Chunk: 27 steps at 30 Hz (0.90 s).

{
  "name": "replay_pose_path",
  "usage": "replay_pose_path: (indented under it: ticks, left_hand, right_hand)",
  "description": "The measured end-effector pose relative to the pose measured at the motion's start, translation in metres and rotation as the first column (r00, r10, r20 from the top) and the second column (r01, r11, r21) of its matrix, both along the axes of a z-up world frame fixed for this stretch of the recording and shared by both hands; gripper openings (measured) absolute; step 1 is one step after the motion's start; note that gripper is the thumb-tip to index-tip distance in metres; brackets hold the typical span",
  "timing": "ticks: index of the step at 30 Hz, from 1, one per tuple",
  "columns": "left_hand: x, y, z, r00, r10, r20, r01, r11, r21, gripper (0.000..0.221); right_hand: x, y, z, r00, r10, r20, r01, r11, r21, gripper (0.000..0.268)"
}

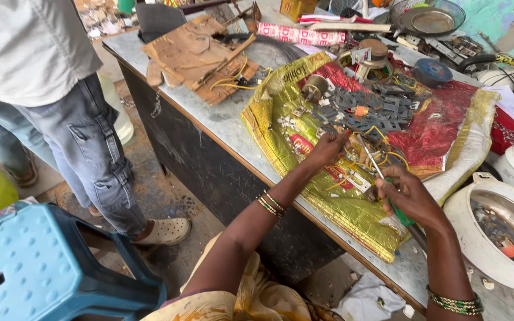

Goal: The person uses a screwdriver and wire cutters to disassemble electrical components, removing wires and screws from various small metal and plastic parts on a cluttered workbench.

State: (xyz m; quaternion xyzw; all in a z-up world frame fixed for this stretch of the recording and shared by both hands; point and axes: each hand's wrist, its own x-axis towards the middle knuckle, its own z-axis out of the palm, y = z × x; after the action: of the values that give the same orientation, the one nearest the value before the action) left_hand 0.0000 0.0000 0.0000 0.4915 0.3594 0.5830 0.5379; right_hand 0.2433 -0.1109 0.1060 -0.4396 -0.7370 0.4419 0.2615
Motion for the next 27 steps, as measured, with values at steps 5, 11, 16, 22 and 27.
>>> replay_pose_path:
  ticks: [5, 11, 16, 22, 27]
  left_hand:
    - [-0.003, -0.011, 0.005, 0.997, -0.041, -0.062, 0.043, 0.999, 0.016, 0.052]
    - [-0.004, -0.020, 0.016, 0.999, -0.005, -0.039, 0.003, 0.999, -0.036, 0.061]
    - [-0.008, -0.021, 0.023, 0.997, -0.022, 0.077, 0.021, 1.000, 0.014, 0.057]
    - [-0.010, -0.032, 0.034, 0.999, -0.022, 0.028, 0.022, 1.000, 0.000, 0.054]
    - [-0.007, -0.026, 0.028, 0.998, -0.014, 0.058, 0.010, 0.998, 0.063, 0.056]
  right_hand:
    - [-0.010, -0.013, 0.008, 0.987, -0.034, 0.159, 0.039, 0.999, -0.027, 0.049]
    - [-0.006, -0.017, 0.020, 0.992, -0.072, 0.104, 0.069, 0.997, 0.038, 0.051]
    - [-0.008, -0.026, 0.033, 0.999, 0.007, 0.038, -0.008, 1.000, 0.029, 0.059]
    - [-0.016, -0.031, 0.047, 0.985, -0.052, 0.167, 0.050, 0.999, 0.016, 0.054]
    - [-0.019, -0.031, 0.043, 0.984, -0.027, 0.176, 0.031, 0.999, -0.017, 0.052]
